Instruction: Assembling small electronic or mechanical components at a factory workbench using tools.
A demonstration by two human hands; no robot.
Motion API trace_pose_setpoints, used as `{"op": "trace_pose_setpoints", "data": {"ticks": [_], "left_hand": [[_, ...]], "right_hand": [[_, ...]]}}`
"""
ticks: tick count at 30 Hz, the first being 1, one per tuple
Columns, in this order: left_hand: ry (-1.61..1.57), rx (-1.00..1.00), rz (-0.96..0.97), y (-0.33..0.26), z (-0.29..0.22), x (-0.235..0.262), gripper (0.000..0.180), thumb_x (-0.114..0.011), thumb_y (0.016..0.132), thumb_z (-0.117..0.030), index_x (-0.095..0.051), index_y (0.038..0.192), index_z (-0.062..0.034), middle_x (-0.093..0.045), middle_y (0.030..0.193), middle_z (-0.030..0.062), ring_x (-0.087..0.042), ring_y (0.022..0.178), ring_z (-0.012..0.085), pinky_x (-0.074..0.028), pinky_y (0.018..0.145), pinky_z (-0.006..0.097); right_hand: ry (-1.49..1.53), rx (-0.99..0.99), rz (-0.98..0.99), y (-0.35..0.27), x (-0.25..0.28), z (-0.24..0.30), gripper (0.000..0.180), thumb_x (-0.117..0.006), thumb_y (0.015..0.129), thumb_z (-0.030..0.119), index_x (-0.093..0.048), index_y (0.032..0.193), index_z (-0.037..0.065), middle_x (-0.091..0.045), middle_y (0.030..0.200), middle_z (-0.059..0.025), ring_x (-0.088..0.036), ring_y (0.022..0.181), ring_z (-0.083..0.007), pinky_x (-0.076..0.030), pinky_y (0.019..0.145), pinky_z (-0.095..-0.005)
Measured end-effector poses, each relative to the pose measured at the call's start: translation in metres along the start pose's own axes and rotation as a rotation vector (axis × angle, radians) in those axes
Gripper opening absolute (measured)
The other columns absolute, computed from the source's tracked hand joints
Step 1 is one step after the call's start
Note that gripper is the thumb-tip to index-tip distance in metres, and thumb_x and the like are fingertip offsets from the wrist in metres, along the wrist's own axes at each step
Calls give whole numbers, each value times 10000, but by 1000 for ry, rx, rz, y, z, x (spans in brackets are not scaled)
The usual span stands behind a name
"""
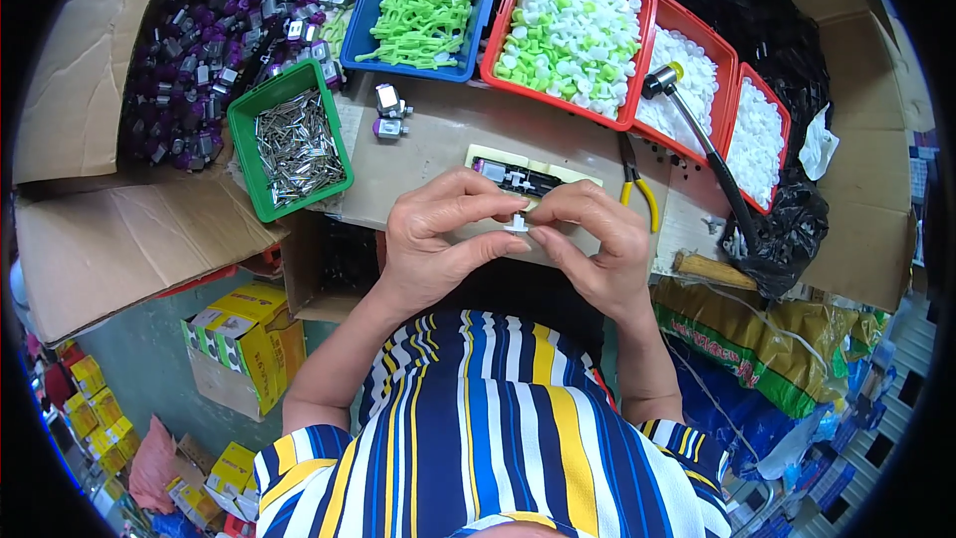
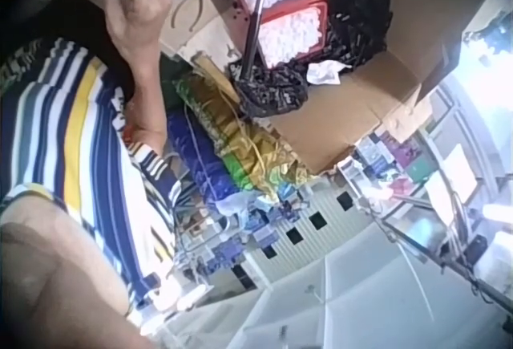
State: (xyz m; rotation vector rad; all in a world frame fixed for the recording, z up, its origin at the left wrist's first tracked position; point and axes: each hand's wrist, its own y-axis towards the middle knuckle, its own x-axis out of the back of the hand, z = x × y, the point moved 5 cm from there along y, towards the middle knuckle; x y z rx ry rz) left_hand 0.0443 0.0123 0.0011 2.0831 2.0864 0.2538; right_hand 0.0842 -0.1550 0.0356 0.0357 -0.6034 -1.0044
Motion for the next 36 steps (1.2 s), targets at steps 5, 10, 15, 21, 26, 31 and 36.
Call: {"op": "trace_pose_setpoints", "data": {"ticks": [5, 10, 15, 21, 26, 31, 36], "left_hand": [[-20, -19, -9, -1, 5, -5, 360, -856, 715, -68, -748, 1053, -5, -676, 941, 76, -632, 838, 159, -496, 737, 258], [22, 0, -15, 0, 4, -7, 349, -847, 723, -52, -751, 1056, -18, -677, 942, 76, -631, 841, 154, -496, 727, 254], [49, 9, 1, 1, 5, -12, 349, -846, 723, -54, -753, 1058, -25, -675, 934, 70, -630, 840, 145, -493, 703, 244], [28, 26, 4, 1, 7, -14, 356, -853, 718, -67, -755, 1059, -30, -672, 935, 66, -628, 841, 140, -492, 698, 247], [49, 12, -4, 2, 6, -15, 418, -866, 703, -80, -742, 1100, -35, -670, 937, 61, -626, 836, 139, -495, 698, 254], [254, -89, -66, 0, 4, -7, 478, -876, 668, -85, -731, 1121, -35, -659, 915, 71, -628, 825, 178, -502, 702, 287], [661, -403, -78, -9, 2, -14, 429, -858, 638, -92, -733, 1045, -38, -637, 885, 75, -598, 838, 274, -505, 701, 355]], "right_hand": [[127, -53, -33, -2, -4, -3, 127, -747, 780, -29, -700, 897, -40, -682, 864, -115, -642, 793, -192, -492, 672, -285], [135, -40, -83, -4, 0, -3, 109, -749, 786, -31, -705, 886, -37, -689, 869, -117, -641, 796, -193, -487, 690, -293], [157, -80, -96, -8, 2, -5, 117, -759, 783, -30, -710, 889, -36, -691, 872, -117, -645, 809, -198, -495, 709, -300], [159, -120, -115, -12, 3, -8, 126, -762, 782, -26, -712, 897, -34, -688, 877, -116, -648, 826, -204, -503, 713, -303], [106, -58, -95, -11, 3, -6, 126, -753, 778, -39, -695, 890, -32, -680, 885, -115, -649, 828, -207, -503, 704, -303], [-313, 18, -89, -8, 5, -14, 154, -732, 778, -58, -680, 913, -4, -612, 864, -99, -615, 734, -210, -478, 647, -294], [-392, -4, -104, -9, 1, -27, 157, -731, 775, -54, -684, 908, 14, -566, 816, -89, -562, 672, -209, -440, 601, -315]]}}
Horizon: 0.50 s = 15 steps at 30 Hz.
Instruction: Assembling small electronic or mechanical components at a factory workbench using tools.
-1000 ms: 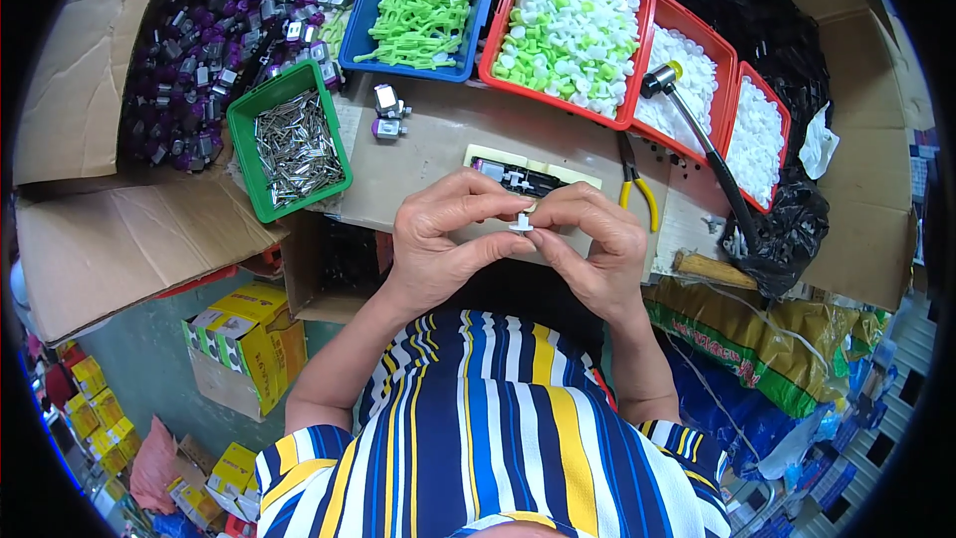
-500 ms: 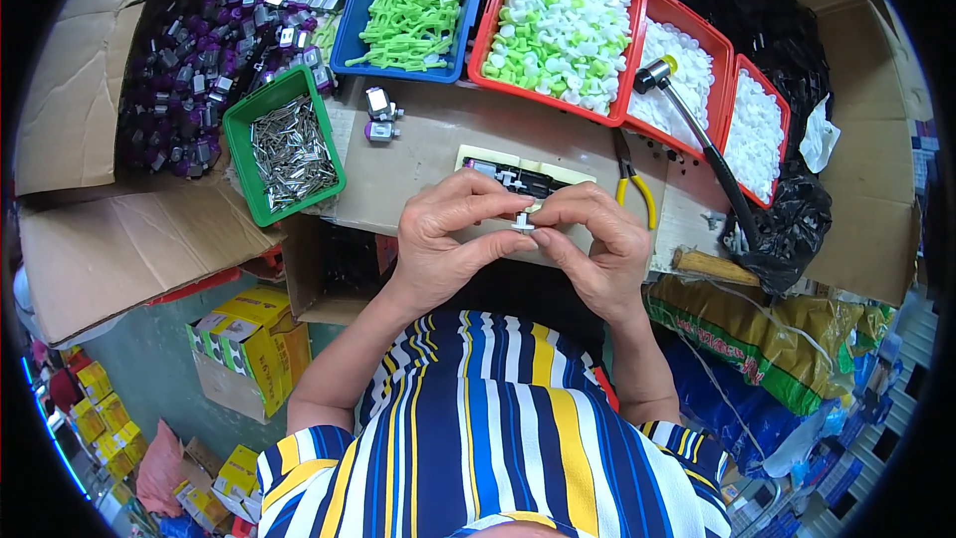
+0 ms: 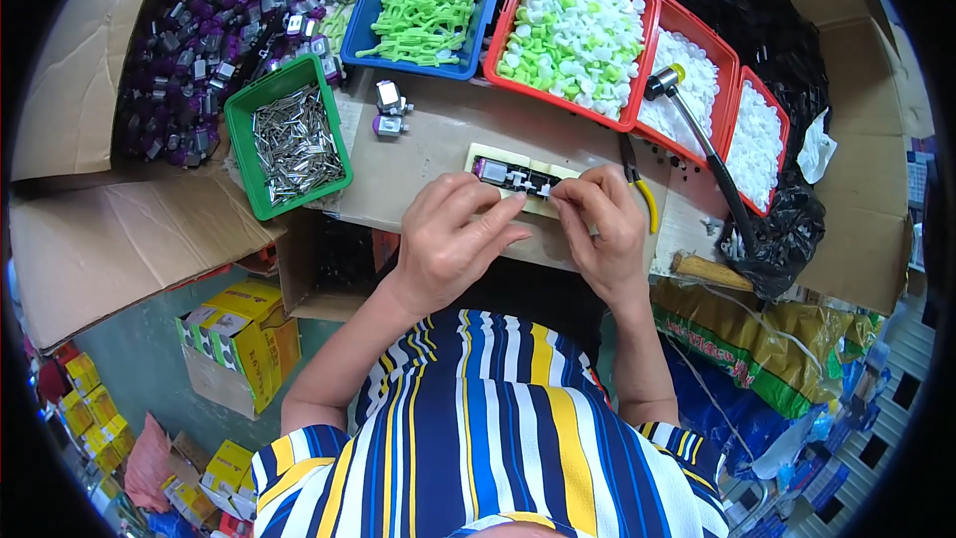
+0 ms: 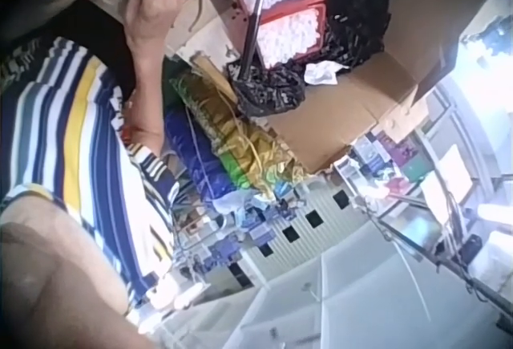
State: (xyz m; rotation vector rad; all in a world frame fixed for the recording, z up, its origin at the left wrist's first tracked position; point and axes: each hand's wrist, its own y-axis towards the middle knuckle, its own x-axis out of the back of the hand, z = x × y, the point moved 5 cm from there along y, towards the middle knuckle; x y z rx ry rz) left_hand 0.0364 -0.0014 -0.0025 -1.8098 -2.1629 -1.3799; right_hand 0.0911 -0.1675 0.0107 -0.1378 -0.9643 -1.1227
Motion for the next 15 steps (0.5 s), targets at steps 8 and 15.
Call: {"op": "trace_pose_setpoints", "data": {"ticks": [8, 15], "left_hand": [[167, -91, 45, -5, -9, -8, 383, -842, 663, -116, -739, 1029, -66, -628, 924, 51, -579, 914, 270, -492, 752, 382], [232, -122, 55, -8, -8, -17, 325, -784, 731, -183, -720, 1022, -55, -629, 978, 40, -565, 1000, 239, -447, 761, 367]], "right_hand": [[-66, 17, 3, 5, -3, 4, 131, -732, 777, -15, -679, 889, 26, -567, 808, -85, -560, 689, -224, -409, 597, -344], [-95, 58, 7, 7, -2, 7, 142, -736, 769, 7, -670, 890, 39, -569, 802, -82, -574, 719, -247, -404, 620, -368]]}}
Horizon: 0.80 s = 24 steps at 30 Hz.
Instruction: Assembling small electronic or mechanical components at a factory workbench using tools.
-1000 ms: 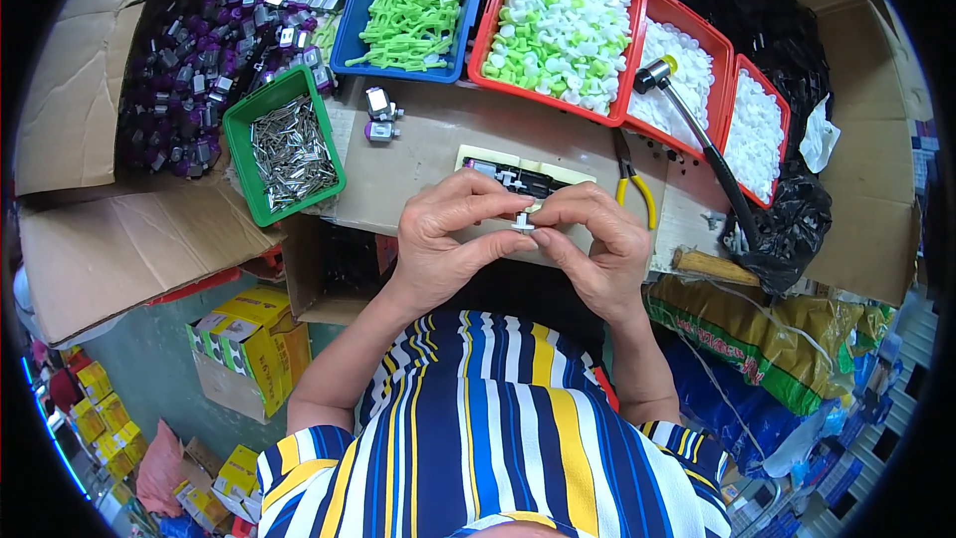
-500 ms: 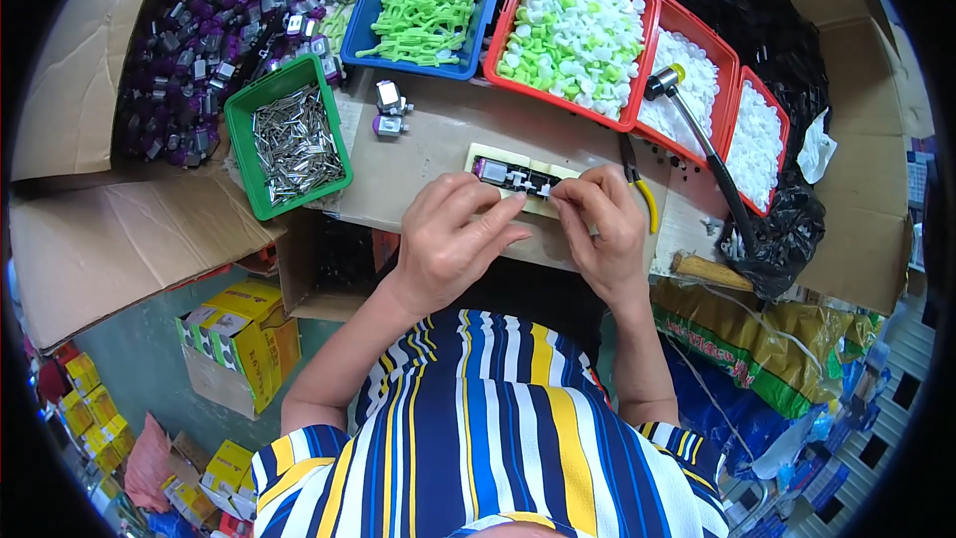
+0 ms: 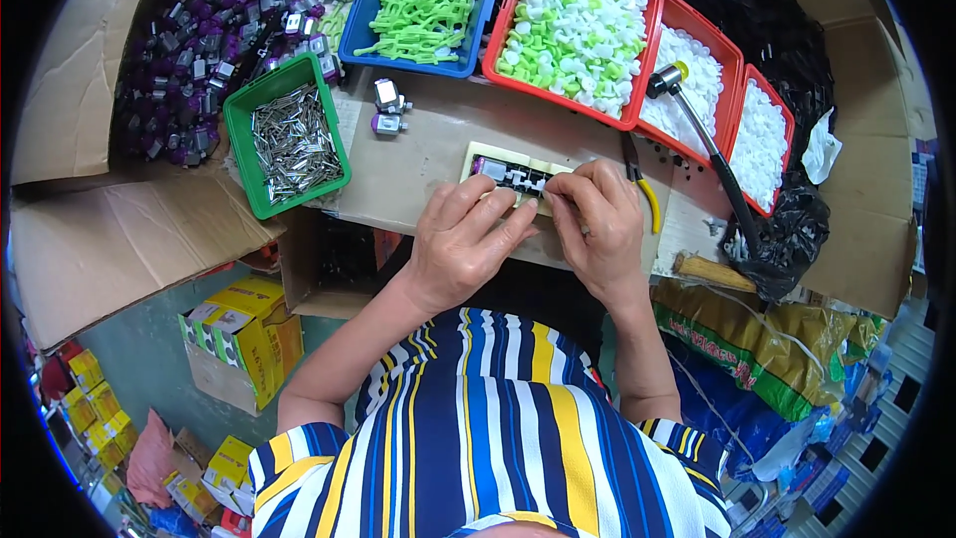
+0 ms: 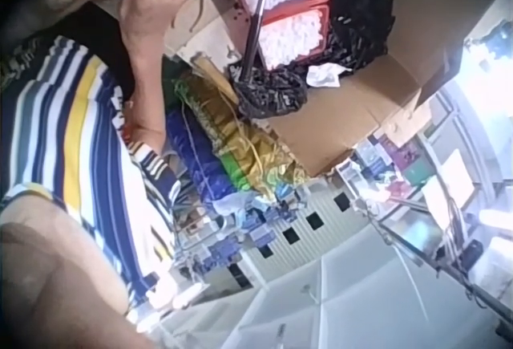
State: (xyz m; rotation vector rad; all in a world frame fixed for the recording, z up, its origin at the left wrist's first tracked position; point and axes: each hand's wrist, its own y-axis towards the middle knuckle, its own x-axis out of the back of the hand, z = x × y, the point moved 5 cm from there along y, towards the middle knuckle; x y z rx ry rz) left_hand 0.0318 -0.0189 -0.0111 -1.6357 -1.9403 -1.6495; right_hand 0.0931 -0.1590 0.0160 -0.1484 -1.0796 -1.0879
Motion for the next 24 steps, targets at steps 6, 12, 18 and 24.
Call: {"op": "trace_pose_setpoints", "data": {"ticks": [6, 12, 18, 24], "left_hand": [[-19, 14, 11, 1, 1, -1, 373, -836, 674, -119, -743, 1032, -70, -626, 958, 53, -573, 946, 264, -481, 766, 378], [20, -2, 23, 1, 1, -2, 360, -823, 697, -142, -742, 1042, -83, -618, 990, 53, -564, 971, 259, -468, 788, 382], [132, -41, 81, -3, 4, -9, 362, -785, 750, -211, -729, 1090, -99, -596, 1031, 48, -545, 1007, 237, -430, 806, 377], [198, -96, 106, -4, 3, -9, 375, -769, 772, -243, -718, 1122, -117, -590, 1032, 39, -545, 1010, 223, -402, 817, 373]], "right_hand": [[19, -18, -5, 1, 2, -3, 142, -737, 767, 9, -667, 886, 41, -573, 810, -77, -581, 727, -248, -413, 647, -370], [-27, -8, 37, 3, -3, -2, 137, -739, 770, 27, -660, 881, 38, -570, 808, -79, -583, 734, -254, -423, 664, -377], [-12, -13, 118, 9, -1, -1, 130, -726, 784, 22, -661, 896, 27, -565, 814, -91, -589, 753, -266, -438, 682, -379], [116, -115, 124, 7, 0, -12, 177, -715, 787, -5, -677, 960, 4, -577, 858, -117, -603, 780, -279, -468, 683, -373]]}}
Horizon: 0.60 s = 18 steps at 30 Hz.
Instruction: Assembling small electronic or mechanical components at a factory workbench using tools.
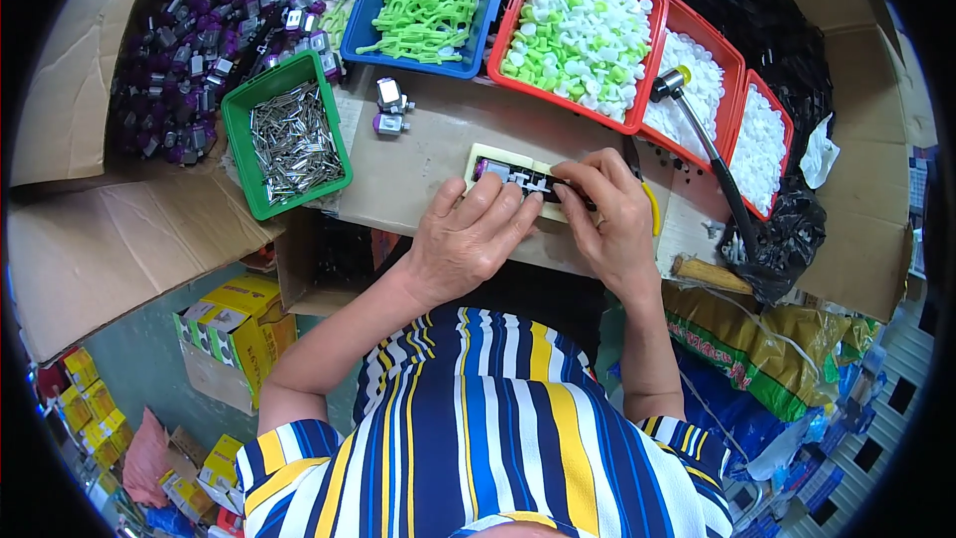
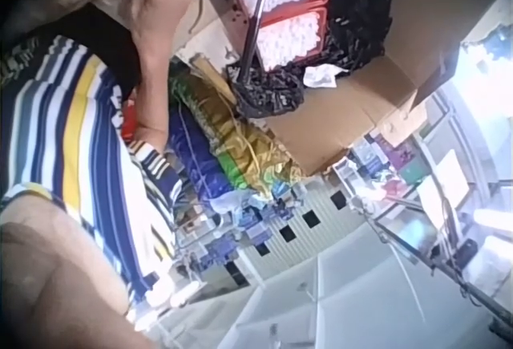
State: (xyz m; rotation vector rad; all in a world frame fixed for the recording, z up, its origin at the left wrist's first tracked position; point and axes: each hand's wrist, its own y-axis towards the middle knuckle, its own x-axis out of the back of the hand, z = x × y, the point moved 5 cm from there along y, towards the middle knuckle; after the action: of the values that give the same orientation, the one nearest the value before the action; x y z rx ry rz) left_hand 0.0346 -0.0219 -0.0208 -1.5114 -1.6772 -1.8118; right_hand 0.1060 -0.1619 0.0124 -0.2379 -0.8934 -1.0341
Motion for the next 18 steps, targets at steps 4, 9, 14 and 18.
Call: {"op": "trace_pose_setpoints", "data": {"ticks": [4, 9, 14, 18], "left_hand": [[38, -29, 43, 0, 0, 1, 375, -761, 789, -253, -710, 1134, -113, -591, 1030, 36, -545, 1026, 224, -398, 829, 380], [105, -110, 33, 0, -4, -1, 347, -626, 799, -205, -696, 1108, -61, -601, 1062, 36, -543, 1082, 186, -360, 925, 398], [160, -176, 53, 1, -4, -3, 352, -612, 798, -220, -698, 1094, -51, -594, 1074, 35, -528, 1110, 184, -356, 930, 410], [192, -260, 97, 7, -7, 0, 338, -696, 842, -260, -698, 1108, -53, -605, 1061, 33, -540, 1060, 200, -366, 861, 402]], "right_hand": [[-122, 114, -1, -1, 1, 7, 194, -701, 788, -24, -678, 980, -6, -574, 860, -121, -603, 781, -286, -477, 676, -371], [-68, 109, 38, 3, 2, 2, 213, -696, 790, -22, -680, 1001, 2, -572, 879, -123, -603, 783, -282, -475, 674, -368], [25, 26, 42, 1, 2, -4, 218, -699, 791, -16, -682, 1006, 9, -569, 894, -120, -599, 779, -276, -469, 672, -364], [-129, 152, 46, -1, 4, 3, 240, -691, 763, -25, -682, 1001, 11, -567, 894, -115, -594, 784, -274, -466, 668, -377]]}}
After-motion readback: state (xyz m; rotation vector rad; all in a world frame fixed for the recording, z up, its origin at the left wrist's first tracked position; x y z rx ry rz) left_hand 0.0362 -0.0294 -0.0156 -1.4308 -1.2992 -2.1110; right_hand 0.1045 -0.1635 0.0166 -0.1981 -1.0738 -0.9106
